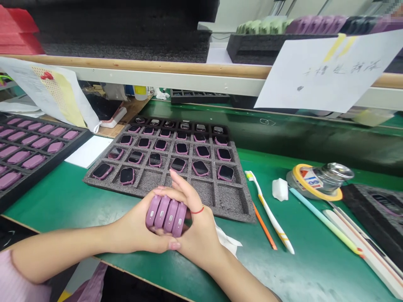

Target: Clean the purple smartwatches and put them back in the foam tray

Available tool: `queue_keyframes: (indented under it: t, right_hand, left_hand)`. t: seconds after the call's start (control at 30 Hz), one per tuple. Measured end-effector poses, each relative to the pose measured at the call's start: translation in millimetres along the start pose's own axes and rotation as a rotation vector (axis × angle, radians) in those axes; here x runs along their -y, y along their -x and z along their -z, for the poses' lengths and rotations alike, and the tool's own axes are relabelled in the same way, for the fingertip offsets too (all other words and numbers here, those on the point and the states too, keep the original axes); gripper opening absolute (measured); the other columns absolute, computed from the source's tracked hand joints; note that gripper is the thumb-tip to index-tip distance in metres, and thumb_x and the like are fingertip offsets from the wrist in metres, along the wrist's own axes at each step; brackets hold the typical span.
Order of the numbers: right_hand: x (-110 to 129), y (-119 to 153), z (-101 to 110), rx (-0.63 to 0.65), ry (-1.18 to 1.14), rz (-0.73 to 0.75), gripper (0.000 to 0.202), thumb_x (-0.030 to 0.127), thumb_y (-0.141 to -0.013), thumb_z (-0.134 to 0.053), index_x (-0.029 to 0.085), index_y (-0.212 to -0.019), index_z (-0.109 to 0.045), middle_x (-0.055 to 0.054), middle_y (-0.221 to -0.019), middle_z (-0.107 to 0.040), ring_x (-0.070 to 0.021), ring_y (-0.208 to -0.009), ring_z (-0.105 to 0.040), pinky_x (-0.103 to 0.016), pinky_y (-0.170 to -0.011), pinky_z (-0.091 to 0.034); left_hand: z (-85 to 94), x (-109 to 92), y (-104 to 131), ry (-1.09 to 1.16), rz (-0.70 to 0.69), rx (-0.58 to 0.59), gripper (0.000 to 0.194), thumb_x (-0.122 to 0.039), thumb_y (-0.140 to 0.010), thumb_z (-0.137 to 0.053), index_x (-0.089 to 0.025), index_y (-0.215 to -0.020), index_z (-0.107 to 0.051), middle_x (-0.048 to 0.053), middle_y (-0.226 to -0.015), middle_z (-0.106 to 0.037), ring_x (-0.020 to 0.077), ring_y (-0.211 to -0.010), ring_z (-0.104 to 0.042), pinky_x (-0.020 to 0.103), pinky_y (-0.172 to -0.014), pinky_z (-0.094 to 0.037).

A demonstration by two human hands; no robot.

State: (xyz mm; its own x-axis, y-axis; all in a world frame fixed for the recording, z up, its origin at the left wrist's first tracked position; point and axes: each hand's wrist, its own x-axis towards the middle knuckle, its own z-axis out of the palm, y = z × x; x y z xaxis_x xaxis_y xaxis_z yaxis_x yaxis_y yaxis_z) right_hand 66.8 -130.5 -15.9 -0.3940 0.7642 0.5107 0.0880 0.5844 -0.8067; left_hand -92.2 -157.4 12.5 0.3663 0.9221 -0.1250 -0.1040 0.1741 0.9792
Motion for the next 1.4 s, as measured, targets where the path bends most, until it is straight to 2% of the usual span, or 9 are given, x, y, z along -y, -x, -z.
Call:
queue_keyframes:
  t: [0.1, 0.2, 0.3, 0.47, 0.63, 0.77, 1.03, 1.27, 1.4]
  right_hand:
    - [2, -1, 2, -0.012, -0.017, -0.003, 0.08, 0.027, -0.076, -0.082, 0.033, -0.146, -0.044, -0.008, -0.153, -0.048, -0.0283, -0.123, -0.064, -0.049, -0.113, -0.048]
    - [5, -2, 5, -0.012, -0.018, 0.029, 0.091, 0.022, -0.074, -0.082, 0.031, -0.151, -0.035, -0.008, -0.145, -0.057, -0.027, -0.12, -0.066, -0.05, -0.112, -0.049]
    - [9, -4, 7, -0.008, -0.006, 0.068, 0.093, 0.014, -0.073, -0.08, 0.03, -0.152, -0.033, -0.006, -0.132, -0.066, -0.0251, -0.118, -0.067, -0.048, -0.112, -0.05]
    - [10, -2, 8, -0.014, 0.02, 0.069, 0.095, 0.019, -0.075, -0.082, 0.03, -0.153, -0.03, -0.004, -0.129, -0.068, -0.0232, -0.121, -0.065, -0.043, -0.113, -0.049]
    - [6, 0, 8, -0.008, 0.031, 0.052, 0.1, 0.022, -0.074, -0.085, 0.028, -0.155, -0.027, -0.004, -0.124, -0.071, -0.022, -0.119, -0.066, -0.04, -0.113, -0.049]
    - [7, 1, 8, -0.01, 0.04, 0.04, 0.099, 0.022, -0.075, -0.083, 0.028, -0.155, -0.027, -0.004, -0.122, -0.071, -0.0231, -0.119, -0.067, -0.042, -0.112, -0.051]
    - [6, 3, 11, -0.002, 0.06, 0.018, 0.096, 0.025, -0.076, -0.082, 0.032, -0.155, -0.029, -0.003, -0.127, -0.069, -0.0241, -0.12, -0.066, -0.044, -0.112, -0.051]
    - [10, 1, 9, 0.011, 0.055, 0.037, 0.096, 0.025, -0.077, -0.081, 0.031, -0.156, -0.026, -0.004, -0.126, -0.069, -0.0234, -0.118, -0.067, -0.043, -0.111, -0.051]
    - [10, 1, 9, 0.021, 0.072, 0.031, 0.097, 0.027, -0.079, -0.08, 0.028, -0.157, -0.023, -0.005, -0.121, -0.072, -0.0249, -0.118, -0.067, -0.045, -0.11, -0.052]
  left_hand:
    - [2.6, -2, 1, 0.067, 0.013, 0.076, 0.068, -0.024, -0.065, -0.087, -0.017, -0.119, -0.047, 0.011, -0.121, -0.059, 0.0299, -0.117, -0.06, 0.046, -0.1, -0.048]
    - [5.2, -3, 1, 0.304, 0.078, 0.162, 0.062, -0.052, -0.079, -0.077, -0.018, -0.123, -0.051, 0.011, -0.119, -0.061, 0.0268, -0.112, -0.062, 0.042, -0.095, -0.05]
    - [6.4, -2, 1, 0.437, 0.165, 0.135, 0.064, -0.064, -0.082, -0.069, -0.019, -0.124, -0.055, 0.01, -0.117, -0.063, 0.0217, -0.105, -0.064, 0.036, -0.09, -0.052]
    - [6.2, 3, 0, 0.428, 0.179, 0.061, 0.065, -0.063, -0.075, -0.076, -0.017, -0.117, -0.058, 0.004, -0.098, -0.064, 0.0145, -0.088, -0.064, 0.027, -0.081, -0.052]
    - [6.0, 1, 0, 0.46, 0.194, 0.06, 0.065, -0.061, -0.072, -0.079, -0.018, -0.116, -0.059, 0.002, -0.093, -0.063, 0.0121, -0.085, -0.063, 0.025, -0.078, -0.053]
    - [5.4, 2, 1, 0.465, 0.21, 0.049, 0.067, -0.062, -0.073, -0.078, -0.018, -0.119, -0.059, 0.004, -0.098, -0.066, 0.0142, -0.088, -0.064, 0.027, -0.08, -0.054]
    - [5.2, 7, 0, 0.437, 0.203, 0.017, 0.073, -0.068, -0.077, -0.07, -0.019, -0.13, -0.056, 0.012, -0.12, -0.064, 0.0245, -0.103, -0.065, 0.038, -0.086, -0.053]
    - [6.0, 6, 3, 0.4, 0.206, 0.028, 0.074, -0.07, -0.078, -0.068, -0.02, -0.131, -0.056, 0.01, -0.114, -0.065, 0.0209, -0.094, -0.065, 0.035, -0.082, -0.054]
    - [6.2, 4, 3, 0.367, 0.196, 0.007, 0.069, -0.068, -0.08, -0.067, -0.019, -0.127, -0.059, 0.01, -0.118, -0.063, 0.0212, -0.1, -0.063, 0.033, -0.083, -0.052]
